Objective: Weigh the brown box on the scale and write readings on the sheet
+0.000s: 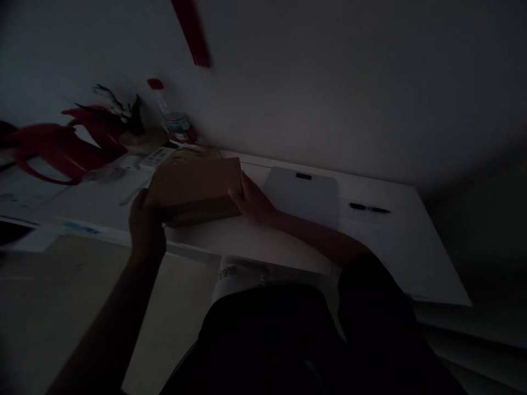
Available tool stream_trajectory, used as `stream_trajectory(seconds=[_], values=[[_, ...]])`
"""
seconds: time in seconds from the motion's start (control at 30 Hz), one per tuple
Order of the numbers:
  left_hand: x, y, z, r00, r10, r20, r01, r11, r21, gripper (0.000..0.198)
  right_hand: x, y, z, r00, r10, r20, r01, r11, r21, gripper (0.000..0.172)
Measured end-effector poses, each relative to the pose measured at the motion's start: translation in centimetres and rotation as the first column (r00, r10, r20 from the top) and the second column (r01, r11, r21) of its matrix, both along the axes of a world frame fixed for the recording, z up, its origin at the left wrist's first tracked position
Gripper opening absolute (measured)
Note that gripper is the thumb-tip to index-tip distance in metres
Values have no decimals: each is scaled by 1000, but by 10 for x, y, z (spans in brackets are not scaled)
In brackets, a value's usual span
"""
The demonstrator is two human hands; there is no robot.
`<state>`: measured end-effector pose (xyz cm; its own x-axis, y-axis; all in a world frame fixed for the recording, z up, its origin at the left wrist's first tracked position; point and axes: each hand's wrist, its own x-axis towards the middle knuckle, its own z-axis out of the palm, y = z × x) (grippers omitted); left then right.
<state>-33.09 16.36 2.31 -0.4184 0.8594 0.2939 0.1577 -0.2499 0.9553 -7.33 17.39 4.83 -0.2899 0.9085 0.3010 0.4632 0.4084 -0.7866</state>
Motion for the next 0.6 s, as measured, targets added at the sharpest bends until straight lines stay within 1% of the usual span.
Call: stream_trajectory(seconds=[0.07,0.1,0.13,0.2,0.27,0.33,0.43,0.53,0.6], values=[[-7,2,0,997,69,-35,-66,995,71,70,6,1,2,998,-9,59,10,1000,-22,100],[-9,2,2,993,88,-76,-76,986,147,71,10,1,3,996,-17,83,20,999,-28,101],[-11,1,6,986,100,-136,-66,969,237,71,14,1,3,995,-30,98,33,999,-29,102],[-10,-3,18,955,121,-272,0,914,405,69,23,1,4,992,-67,105,67,998,-3,103],[-2,-7,34,913,142,-382,68,871,487,65,33,-1,5,990,-105,90,101,994,46,100],[12,-11,50,867,163,-470,137,831,539,61,41,-5,8,989,-124,77,116,988,107,92],[42,-15,68,869,107,-484,235,771,592,61,52,-15,15,990,-138,30,127,961,245,76],[74,-18,76,851,16,-524,363,704,611,62,62,-28,23,983,-184,-28,181,905,385,66],[96,-23,78,798,-19,-602,466,654,596,61,70,-36,27,975,-222,-1,202,882,427,67]])
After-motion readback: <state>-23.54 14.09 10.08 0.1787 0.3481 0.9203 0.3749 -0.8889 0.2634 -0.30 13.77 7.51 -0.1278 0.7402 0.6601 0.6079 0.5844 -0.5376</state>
